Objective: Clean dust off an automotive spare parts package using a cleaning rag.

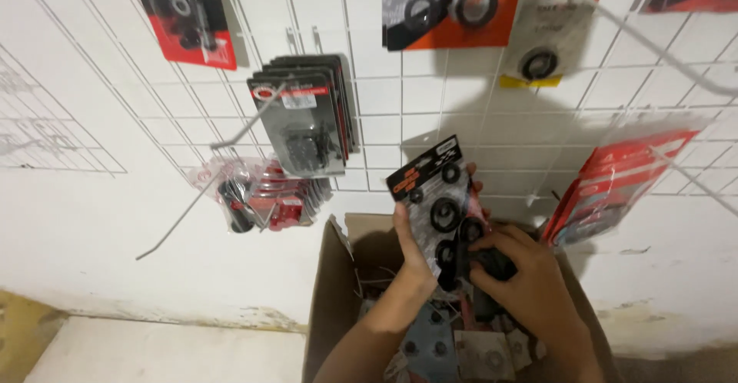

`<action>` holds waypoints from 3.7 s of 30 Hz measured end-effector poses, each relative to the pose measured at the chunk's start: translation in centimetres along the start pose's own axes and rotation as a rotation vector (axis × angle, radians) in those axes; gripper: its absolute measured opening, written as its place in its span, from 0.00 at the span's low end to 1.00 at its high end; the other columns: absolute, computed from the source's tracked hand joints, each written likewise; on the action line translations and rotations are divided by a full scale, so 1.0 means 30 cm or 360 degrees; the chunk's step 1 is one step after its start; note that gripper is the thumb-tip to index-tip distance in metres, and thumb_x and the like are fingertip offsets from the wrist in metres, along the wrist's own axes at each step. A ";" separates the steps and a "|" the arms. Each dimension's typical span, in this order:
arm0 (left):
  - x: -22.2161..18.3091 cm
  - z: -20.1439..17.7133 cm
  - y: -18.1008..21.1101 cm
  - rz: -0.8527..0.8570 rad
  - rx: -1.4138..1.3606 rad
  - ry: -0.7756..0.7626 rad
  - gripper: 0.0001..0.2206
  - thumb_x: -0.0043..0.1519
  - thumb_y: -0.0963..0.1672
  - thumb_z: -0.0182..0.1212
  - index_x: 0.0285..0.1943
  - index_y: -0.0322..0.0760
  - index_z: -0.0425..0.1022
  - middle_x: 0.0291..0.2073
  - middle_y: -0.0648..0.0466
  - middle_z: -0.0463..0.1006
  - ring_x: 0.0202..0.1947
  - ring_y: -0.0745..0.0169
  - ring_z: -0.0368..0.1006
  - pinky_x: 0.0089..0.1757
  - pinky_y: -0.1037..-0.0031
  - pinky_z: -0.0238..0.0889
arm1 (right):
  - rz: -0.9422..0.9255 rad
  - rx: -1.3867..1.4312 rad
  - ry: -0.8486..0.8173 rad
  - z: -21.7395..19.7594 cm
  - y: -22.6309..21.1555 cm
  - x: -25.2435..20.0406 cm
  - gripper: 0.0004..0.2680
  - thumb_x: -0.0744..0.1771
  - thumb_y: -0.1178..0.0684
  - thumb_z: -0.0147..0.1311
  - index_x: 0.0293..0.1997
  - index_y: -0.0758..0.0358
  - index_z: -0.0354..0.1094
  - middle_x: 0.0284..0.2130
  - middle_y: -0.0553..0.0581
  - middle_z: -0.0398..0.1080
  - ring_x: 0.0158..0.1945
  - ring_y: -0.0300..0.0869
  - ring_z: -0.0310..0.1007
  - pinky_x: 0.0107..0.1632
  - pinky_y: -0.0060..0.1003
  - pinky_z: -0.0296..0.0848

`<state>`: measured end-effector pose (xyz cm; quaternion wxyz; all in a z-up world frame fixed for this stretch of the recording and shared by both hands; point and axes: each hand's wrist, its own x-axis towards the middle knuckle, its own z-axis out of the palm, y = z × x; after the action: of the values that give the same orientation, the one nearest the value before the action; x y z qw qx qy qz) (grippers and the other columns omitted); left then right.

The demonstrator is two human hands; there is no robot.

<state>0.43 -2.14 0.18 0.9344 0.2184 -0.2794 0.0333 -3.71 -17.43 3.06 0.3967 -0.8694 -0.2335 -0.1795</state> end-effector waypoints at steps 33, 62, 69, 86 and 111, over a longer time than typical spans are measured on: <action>-0.014 -0.047 -0.005 -0.0119 -0.0183 -0.0120 0.42 0.66 0.62 0.38 0.81 0.31 0.52 0.72 0.40 0.63 0.66 0.48 0.66 0.62 0.64 0.62 | -0.0043 -0.0247 0.0099 0.038 0.039 -0.024 0.11 0.58 0.55 0.62 0.42 0.63 0.77 0.44 0.55 0.75 0.53 0.49 0.71 0.54 0.41 0.70; 0.038 -0.023 0.070 -0.0051 -0.0037 -0.0049 0.41 0.65 0.62 0.42 0.75 0.27 0.61 0.65 0.42 0.71 0.57 0.53 0.73 0.52 0.66 0.71 | -0.0450 -0.0270 0.0210 0.079 -0.080 0.004 0.11 0.60 0.60 0.59 0.45 0.63 0.75 0.50 0.56 0.70 0.51 0.52 0.67 0.55 0.44 0.67; 0.036 -0.042 0.094 -0.0096 0.0035 0.0037 0.38 0.70 0.61 0.36 0.77 0.29 0.58 0.66 0.41 0.71 0.60 0.51 0.72 0.51 0.66 0.71 | -0.0489 -0.0190 0.0144 0.076 -0.036 0.014 0.13 0.62 0.61 0.58 0.52 0.62 0.73 0.55 0.59 0.67 0.55 0.53 0.65 0.58 0.45 0.66; 0.054 -0.053 0.105 -0.0240 -0.0259 0.0002 0.44 0.66 0.65 0.37 0.77 0.28 0.59 0.64 0.41 0.71 0.58 0.49 0.73 0.55 0.58 0.71 | -0.0397 -0.0202 0.0243 0.133 -0.005 0.025 0.13 0.59 0.60 0.62 0.47 0.63 0.76 0.50 0.59 0.69 0.52 0.52 0.68 0.55 0.44 0.68; 0.017 -0.152 0.068 0.0051 -0.0044 0.0083 0.39 0.67 0.62 0.39 0.76 0.30 0.58 0.69 0.41 0.67 0.64 0.52 0.68 0.60 0.64 0.64 | -0.0359 -0.0224 0.0024 0.131 -0.109 -0.068 0.12 0.58 0.59 0.63 0.43 0.62 0.75 0.48 0.56 0.69 0.46 0.50 0.67 0.49 0.42 0.68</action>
<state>2.79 1.61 -2.16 0.9437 0.1999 -0.2589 0.0500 -6.69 -13.05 1.58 0.3137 -0.8620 -0.3135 -0.2456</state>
